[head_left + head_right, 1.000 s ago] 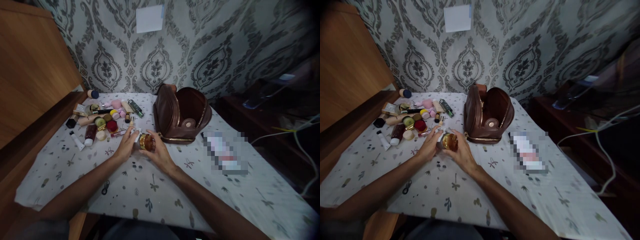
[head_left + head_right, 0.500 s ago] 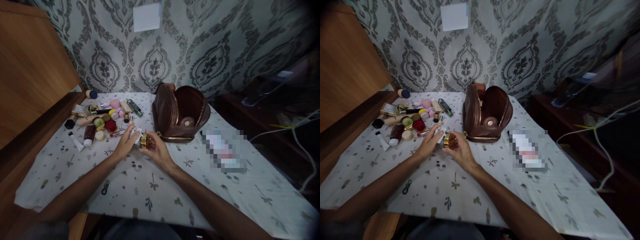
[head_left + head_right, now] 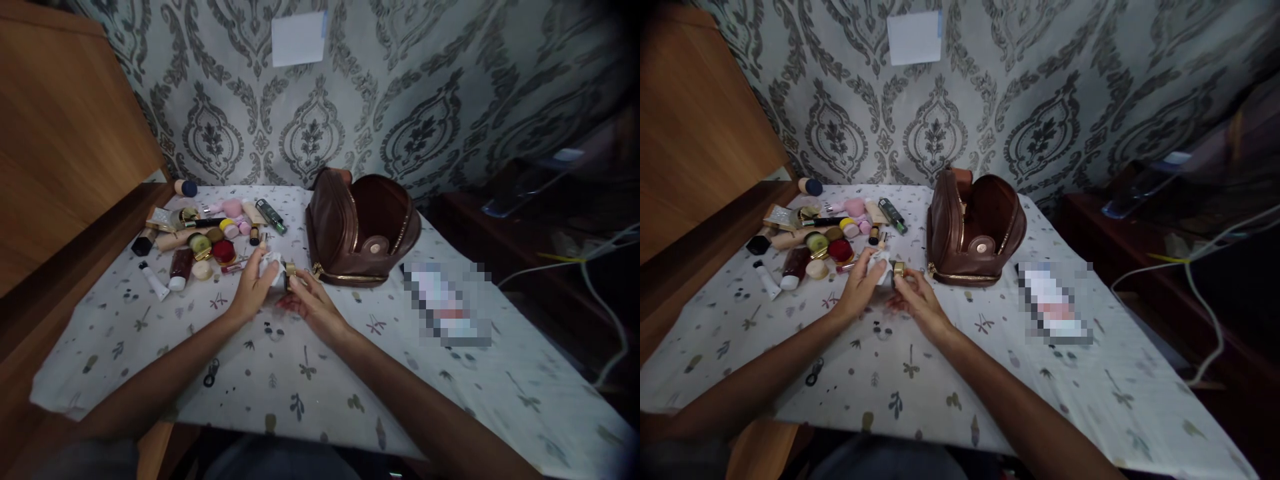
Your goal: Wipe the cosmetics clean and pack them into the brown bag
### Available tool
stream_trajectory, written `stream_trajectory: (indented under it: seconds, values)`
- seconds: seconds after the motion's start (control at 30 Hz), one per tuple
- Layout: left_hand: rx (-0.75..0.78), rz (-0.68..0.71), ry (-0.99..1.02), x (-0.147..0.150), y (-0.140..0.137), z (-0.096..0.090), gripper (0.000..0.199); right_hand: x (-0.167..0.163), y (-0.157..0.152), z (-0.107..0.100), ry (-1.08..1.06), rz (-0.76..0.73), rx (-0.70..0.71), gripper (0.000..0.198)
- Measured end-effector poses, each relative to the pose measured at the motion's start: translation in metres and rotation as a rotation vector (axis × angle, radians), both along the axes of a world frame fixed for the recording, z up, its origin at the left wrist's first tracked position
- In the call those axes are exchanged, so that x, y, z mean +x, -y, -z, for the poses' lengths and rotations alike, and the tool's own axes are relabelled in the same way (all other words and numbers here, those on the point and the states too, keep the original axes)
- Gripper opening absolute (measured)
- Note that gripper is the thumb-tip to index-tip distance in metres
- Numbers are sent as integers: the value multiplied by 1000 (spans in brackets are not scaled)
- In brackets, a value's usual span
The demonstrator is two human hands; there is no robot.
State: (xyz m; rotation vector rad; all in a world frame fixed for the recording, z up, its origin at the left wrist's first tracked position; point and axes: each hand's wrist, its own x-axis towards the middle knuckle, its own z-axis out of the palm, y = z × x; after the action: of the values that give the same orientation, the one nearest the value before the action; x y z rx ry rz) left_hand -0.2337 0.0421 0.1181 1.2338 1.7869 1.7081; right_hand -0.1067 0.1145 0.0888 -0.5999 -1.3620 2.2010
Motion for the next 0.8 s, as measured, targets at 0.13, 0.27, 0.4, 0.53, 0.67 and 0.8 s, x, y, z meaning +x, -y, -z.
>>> stream_trajectory:
  seconds: [0.13,0.27,0.4,0.53,0.67,0.8]
  values:
    - [6,52,-193,0,3,-4,15,0,0,-5,-57,5,-97,44]
    - [-98,159,-94,-12,0,-5,20,3,-2,-9,-63,5,-8,41]
    - [-187,192,126,-27,-4,-4,24,6,-2,-10,-39,-45,87,51]
    - [-242,168,453,-28,-5,-8,23,6,-1,-10,-98,-65,57,50]
    - [-221,133,588,-21,-4,-11,31,4,-1,-11,-186,-9,-105,37]
    - [-112,93,417,-18,-4,-5,28,1,-1,-13,-226,51,-203,28]
